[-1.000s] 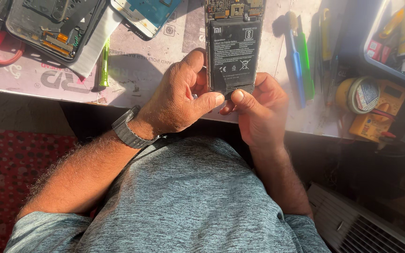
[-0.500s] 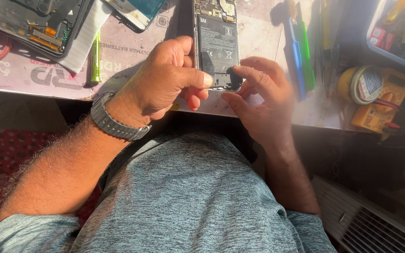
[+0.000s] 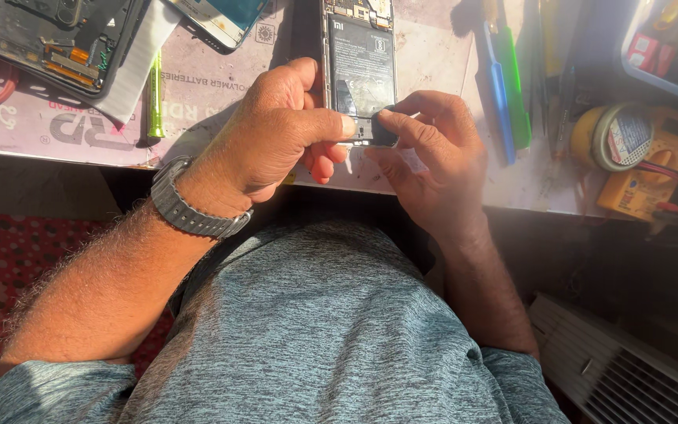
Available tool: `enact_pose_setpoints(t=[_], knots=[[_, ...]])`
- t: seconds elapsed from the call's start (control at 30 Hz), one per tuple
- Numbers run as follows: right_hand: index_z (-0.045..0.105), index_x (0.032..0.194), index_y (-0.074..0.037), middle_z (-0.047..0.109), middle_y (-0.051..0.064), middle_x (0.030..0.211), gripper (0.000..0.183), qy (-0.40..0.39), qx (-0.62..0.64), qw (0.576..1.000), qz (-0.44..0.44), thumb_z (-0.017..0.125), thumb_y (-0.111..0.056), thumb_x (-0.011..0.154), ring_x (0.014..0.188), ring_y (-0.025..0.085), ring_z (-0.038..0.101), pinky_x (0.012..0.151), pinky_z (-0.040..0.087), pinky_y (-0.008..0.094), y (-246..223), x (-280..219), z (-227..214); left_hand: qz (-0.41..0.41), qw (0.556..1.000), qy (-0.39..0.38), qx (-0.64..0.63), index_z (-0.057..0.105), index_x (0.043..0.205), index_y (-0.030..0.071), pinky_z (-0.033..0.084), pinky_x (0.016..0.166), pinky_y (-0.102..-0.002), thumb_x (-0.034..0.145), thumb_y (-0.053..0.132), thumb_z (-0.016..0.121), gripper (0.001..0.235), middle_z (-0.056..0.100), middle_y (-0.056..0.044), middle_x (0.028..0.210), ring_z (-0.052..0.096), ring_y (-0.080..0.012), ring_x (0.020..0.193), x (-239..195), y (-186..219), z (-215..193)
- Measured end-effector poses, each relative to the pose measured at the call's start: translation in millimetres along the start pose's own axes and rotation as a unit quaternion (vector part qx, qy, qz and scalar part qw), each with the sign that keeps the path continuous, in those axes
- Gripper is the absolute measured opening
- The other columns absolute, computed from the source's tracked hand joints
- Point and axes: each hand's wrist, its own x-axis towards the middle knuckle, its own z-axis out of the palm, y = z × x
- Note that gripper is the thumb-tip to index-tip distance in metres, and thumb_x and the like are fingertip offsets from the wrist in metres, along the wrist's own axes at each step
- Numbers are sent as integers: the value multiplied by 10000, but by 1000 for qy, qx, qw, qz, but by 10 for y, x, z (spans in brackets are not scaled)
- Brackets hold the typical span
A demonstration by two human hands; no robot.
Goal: The person works on a disassembled smartphone, using a green plastic pry tool to detach and reattach a small connector near the battery. They handle the battery and a small circuit board, then use the pry tool to adjust components along the bottom edge of the phone.
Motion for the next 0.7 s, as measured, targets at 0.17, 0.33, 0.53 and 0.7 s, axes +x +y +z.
enact_pose_setpoints(t=[0.17, 0.33, 0.53, 0.7], knots=[[707, 1278, -32, 578, 140, 1236, 369, -1, 22, 1000, -6, 852, -211, 990, 1027, 205, 703, 759, 657, 262, 32, 6, 18, -20, 999, 20, -21, 572, 1151, -57, 585, 450, -263, 935, 139, 607, 294, 709, -123, 910, 697, -107, 624, 4, -24, -2], [716, 1266, -48, 586, 132, 1224, 366, -8, -5, 1000, -4, 856, -224, 977, 988, 193, 698, 752, 641, 271, 34, 21, 3, -17, 1000, 12, -23, 575, 1155, -47, 585, 450, -263, 948, 162, 594, 295, 709, -130, 889, 688, -108, 606, 8, -20, -21], [732, 1200, -63, 627, 100, 1121, 305, -27, -4, 1000, 10, 859, -177, 947, 936, 180, 678, 752, 570, 304, -9, 21, -48, -31, 998, 32, 39, 593, 1119, -12, 559, 430, -245, 1018, 226, 531, 266, 680, -99, 794, 642, -89, 546, -9, -17, 9], [727, 1123, -68, 655, 92, 1040, 105, 22, -30, 999, 4, 768, -90, 1029, 916, 172, 686, 748, 556, 292, -14, 13, -21, -57, 983, 64, 161, 573, 995, 27, 566, 424, -228, 1042, 305, 498, 292, 672, -62, 722, 669, -75, 525, -16, 16, 57]])
